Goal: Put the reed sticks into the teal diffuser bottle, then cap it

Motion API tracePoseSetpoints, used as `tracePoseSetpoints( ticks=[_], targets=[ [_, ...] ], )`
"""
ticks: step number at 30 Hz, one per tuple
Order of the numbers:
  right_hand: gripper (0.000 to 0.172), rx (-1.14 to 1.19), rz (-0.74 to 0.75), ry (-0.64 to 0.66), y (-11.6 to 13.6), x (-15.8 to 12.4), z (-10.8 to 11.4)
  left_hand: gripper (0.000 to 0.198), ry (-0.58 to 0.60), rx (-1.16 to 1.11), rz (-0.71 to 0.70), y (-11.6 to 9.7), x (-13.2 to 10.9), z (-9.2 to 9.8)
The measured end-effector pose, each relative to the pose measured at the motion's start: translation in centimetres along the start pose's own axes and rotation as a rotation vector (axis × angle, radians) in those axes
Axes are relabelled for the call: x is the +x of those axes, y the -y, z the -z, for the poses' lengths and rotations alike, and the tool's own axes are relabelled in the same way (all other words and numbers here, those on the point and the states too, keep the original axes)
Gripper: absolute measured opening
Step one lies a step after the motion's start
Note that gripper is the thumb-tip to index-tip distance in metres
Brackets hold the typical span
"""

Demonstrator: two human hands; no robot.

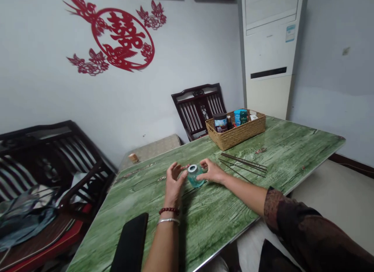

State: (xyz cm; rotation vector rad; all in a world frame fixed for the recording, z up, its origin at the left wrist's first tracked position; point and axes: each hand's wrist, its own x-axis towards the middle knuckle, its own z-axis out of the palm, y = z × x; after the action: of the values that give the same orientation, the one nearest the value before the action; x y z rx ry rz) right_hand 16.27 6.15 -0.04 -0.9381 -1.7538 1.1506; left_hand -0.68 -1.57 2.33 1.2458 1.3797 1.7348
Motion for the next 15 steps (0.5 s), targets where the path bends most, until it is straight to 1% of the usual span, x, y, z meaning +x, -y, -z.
tracePoseSetpoints(
  ticks=[1,3,5,7,9,11,15],
  targets=[
    [0.078,-0.005,0.011,0.032,-0.2,0.1,-0.5,0.074,0.041,0.010,-0.042,0.3,0.3,-0.5],
    [0.087,-0.035,0.029,0.061,-0.7,0.1,-1.5,0.078,0.133,0.030,-0.091,1.1,0.5,-1.3],
    [0.086,-0.080,0.052,0.063,-1.2,-0.1,-2.2,0.078,0.225,0.065,-0.122,1.9,0.4,-1.7],
    [0.081,-0.125,0.072,0.063,-1.5,-0.3,-2.4,0.074,0.289,0.114,-0.144,2.4,0.2,-1.8],
    [0.078,-0.159,0.081,0.068,-1.6,-0.4,-2.4,0.067,0.308,0.172,-0.165,2.6,0.0,-1.7],
    [0.077,-0.188,0.073,0.066,-1.5,-0.4,-2.3,0.060,0.302,0.217,-0.189,2.5,0.1,-1.6],
    [0.078,-0.213,0.060,0.073,-1.2,-0.4,-2.2,0.057,0.285,0.188,-0.172,2.5,0.3,-1.6]
  ],
)
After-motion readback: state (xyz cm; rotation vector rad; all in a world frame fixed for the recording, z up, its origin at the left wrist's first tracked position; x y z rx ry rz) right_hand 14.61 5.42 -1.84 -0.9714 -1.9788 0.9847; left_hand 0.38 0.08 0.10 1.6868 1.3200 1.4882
